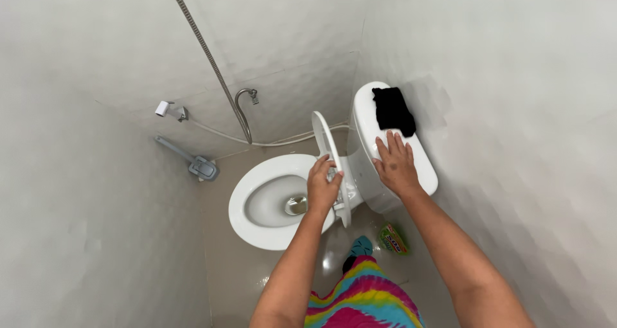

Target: The person cleans the surfaces of a toilet using a cloth, including the lid, seat, and water tank, and applies a cleaning spray to the exterior of the tank and the wall.

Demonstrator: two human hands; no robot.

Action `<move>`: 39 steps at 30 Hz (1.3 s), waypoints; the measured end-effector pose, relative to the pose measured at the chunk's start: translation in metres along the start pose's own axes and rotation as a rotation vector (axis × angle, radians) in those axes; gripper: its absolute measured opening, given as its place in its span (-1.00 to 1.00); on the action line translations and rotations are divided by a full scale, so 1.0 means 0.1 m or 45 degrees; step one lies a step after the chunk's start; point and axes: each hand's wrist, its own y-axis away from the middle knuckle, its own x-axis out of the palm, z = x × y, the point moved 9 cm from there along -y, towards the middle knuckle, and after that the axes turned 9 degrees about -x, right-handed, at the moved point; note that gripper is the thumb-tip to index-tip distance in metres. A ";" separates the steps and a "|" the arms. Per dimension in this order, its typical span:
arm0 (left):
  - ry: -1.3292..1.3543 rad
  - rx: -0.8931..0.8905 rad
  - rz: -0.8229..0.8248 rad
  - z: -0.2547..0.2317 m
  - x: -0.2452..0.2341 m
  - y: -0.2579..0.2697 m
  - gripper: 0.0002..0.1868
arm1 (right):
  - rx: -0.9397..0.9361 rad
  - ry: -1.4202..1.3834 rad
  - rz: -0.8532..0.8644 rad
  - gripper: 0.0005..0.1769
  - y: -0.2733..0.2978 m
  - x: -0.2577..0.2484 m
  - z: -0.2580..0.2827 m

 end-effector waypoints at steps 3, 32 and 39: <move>-0.048 0.014 0.118 -0.16 0.20 -0.09 -0.76 | -0.015 0.002 -0.042 -0.32 -0.24 0.01 -0.18; -0.170 0.239 0.290 -0.38 1.03 -0.21 -0.60 | 0.213 -0.032 -0.100 -0.51 -0.76 0.03 -0.94; -0.231 0.163 0.194 -0.02 0.51 0.04 -0.61 | 0.551 -0.522 -0.423 -0.59 -0.35 -0.39 -0.83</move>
